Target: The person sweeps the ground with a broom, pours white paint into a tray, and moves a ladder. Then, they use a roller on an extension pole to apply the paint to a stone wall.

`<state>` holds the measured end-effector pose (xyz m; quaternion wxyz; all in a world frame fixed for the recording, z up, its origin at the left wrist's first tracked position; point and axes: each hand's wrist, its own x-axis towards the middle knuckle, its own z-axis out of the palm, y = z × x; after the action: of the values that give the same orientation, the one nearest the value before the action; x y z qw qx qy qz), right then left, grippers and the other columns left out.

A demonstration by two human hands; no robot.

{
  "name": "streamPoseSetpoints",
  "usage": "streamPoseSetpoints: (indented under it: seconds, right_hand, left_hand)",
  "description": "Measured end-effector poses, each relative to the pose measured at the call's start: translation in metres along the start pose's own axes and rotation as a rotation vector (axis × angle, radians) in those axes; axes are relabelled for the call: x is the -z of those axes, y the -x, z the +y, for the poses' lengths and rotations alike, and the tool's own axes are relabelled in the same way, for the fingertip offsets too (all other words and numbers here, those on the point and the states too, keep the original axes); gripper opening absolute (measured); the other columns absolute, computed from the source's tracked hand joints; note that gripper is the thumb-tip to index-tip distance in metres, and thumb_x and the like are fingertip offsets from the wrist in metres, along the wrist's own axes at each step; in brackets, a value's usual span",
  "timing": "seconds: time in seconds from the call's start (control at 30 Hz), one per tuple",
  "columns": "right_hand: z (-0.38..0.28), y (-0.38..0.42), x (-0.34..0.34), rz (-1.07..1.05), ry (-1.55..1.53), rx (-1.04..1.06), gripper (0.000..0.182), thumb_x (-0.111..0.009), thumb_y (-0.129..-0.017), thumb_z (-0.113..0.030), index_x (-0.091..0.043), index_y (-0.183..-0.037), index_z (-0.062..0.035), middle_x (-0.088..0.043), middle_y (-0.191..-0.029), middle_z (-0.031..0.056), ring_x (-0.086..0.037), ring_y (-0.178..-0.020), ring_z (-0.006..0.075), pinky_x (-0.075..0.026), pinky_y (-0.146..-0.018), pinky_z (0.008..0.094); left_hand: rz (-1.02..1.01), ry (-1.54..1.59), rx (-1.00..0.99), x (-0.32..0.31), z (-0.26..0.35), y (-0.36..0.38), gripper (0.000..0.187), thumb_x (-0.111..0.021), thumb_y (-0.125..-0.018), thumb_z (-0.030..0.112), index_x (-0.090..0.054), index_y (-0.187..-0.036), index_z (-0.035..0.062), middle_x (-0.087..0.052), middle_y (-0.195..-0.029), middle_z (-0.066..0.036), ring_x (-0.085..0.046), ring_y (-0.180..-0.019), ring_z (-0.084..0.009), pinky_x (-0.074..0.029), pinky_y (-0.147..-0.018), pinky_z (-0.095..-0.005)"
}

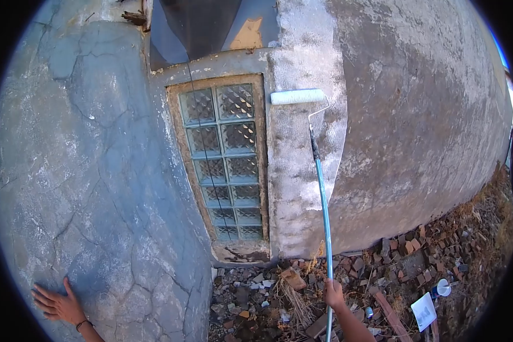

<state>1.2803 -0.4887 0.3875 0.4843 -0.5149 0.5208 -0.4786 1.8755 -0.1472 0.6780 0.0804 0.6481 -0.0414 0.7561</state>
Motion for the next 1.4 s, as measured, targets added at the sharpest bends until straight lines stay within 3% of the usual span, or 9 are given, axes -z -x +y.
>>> streamPoseSetpoints:
  seconds: [0.57,0.63,0.77,0.83,0.93,0.97,1.07,1.17,1.4]
  right_hand:
    - [0.182,0.159,0.055,-0.03,0.419,-0.379,0.047,-0.041,-0.094,-0.04,-0.053,-0.075,0.0011,-0.053,-0.06,0.0134,-0.056,-0.057,0.0266,-0.043,-0.057,0.0416]
    - [0.187,0.168,0.057,-0.04,0.457,-0.443,0.05,-0.039,-0.094,-0.042,-0.053,-0.076,0.002,-0.056,-0.063,0.0171,-0.058,-0.062,0.0299,-0.043,-0.06,0.0429]
    - [0.172,0.171,0.062,-0.093,0.456,-0.534,0.052,-0.039,-0.093,-0.044,-0.052,-0.077,0.0028,-0.054,-0.064,0.0188,-0.057,-0.066,0.0313,-0.042,-0.064,0.0443]
    - [0.169,0.171,0.063,-0.104,0.421,-0.604,0.052,-0.04,-0.093,-0.044,-0.055,-0.079,0.0038,-0.056,-0.069,0.0224,-0.058,-0.071,0.0361,-0.043,-0.067,0.0449]
    - [0.179,0.175,0.061,-0.136,0.44,-0.686,0.053,-0.041,-0.092,-0.045,-0.058,-0.08,0.0038,-0.06,-0.07,0.0218,-0.061,-0.072,0.0354,-0.045,-0.068,0.0436]
    - [0.179,0.177,0.061,-0.138,0.331,-0.737,0.053,-0.041,-0.092,-0.046,-0.058,-0.079,0.0032,-0.06,-0.069,0.0192,-0.06,-0.07,0.0317,-0.045,-0.068,0.0419]
    - [0.158,0.159,0.069,-0.171,0.248,-0.828,0.048,-0.041,-0.095,-0.041,-0.055,-0.074,-0.0008,-0.053,-0.062,0.0059,-0.051,-0.057,0.014,-0.042,-0.055,0.0327]
    - [0.196,0.155,0.078,-0.159,0.232,-0.921,0.047,-0.041,-0.095,-0.042,-0.055,-0.074,-0.0019,-0.052,-0.061,0.004,-0.05,-0.054,0.0138,-0.041,-0.051,0.0304]
    - [0.211,0.06,0.059,-0.248,0.244,-1.21,0.053,-0.045,-0.09,-0.047,-0.057,-0.075,0.0022,-0.057,-0.062,0.011,-0.058,-0.061,0.0222,-0.044,-0.06,0.0379]
  left_hand:
    - [-0.02,-0.117,-0.086,-0.018,-0.013,0.012,0.096,-0.037,-0.074,0.082,-0.029,-0.142,0.0142,-0.032,-0.139,-0.011,-0.03,-0.124,-0.0376,-0.031,-0.085,-0.0625]
    - [-0.639,-0.785,0.005,0.015,0.02,-0.006,0.093,-0.04,-0.076,0.079,-0.03,-0.14,0.0119,-0.033,-0.138,-0.013,-0.033,-0.124,-0.0384,-0.032,-0.083,-0.064]
    - [-0.419,-0.136,-0.137,0.045,0.123,0.071,0.078,-0.051,-0.083,0.061,-0.033,-0.136,0.005,-0.034,-0.137,-0.019,-0.037,-0.123,-0.0382,-0.034,-0.092,-0.0566]
    - [-0.864,0.691,-0.248,0.14,0.245,0.161,0.063,-0.061,-0.084,0.034,-0.037,-0.131,-0.0003,-0.038,-0.134,-0.023,-0.036,-0.122,-0.0397,-0.031,-0.1,-0.0467]
    - [-2.42,1.559,0.054,0.334,0.368,0.334,0.056,-0.06,-0.086,0.039,-0.049,-0.12,-0.0045,-0.057,-0.111,-0.022,-0.053,-0.108,-0.0293,-0.039,-0.094,-0.0377]
    - [-2.65,1.36,-0.762,0.383,0.403,0.369,0.063,-0.054,-0.088,0.05,-0.049,-0.12,-0.0036,-0.06,-0.108,-0.015,-0.055,-0.106,-0.0253,-0.041,-0.091,-0.0326]
    - [-3.58,0.652,0.463,0.514,0.421,0.444,0.069,-0.043,-0.08,0.073,-0.051,-0.111,0.011,-0.058,-0.119,-0.011,-0.054,-0.112,-0.0298,-0.029,-0.098,-0.0465]
    - [-3.513,0.493,1.366,0.56,0.439,0.475,0.042,-0.043,-0.091,0.054,-0.053,-0.092,0.0131,-0.058,-0.079,-0.005,-0.057,-0.07,-0.0251,-0.043,-0.066,-0.0397]
    - [-3.217,0.119,1.508,0.56,0.492,0.555,0.036,-0.043,-0.095,0.042,-0.042,-0.072,0.0145,-0.036,-0.054,0.003,-0.033,-0.044,-0.0127,-0.028,-0.044,-0.0308]
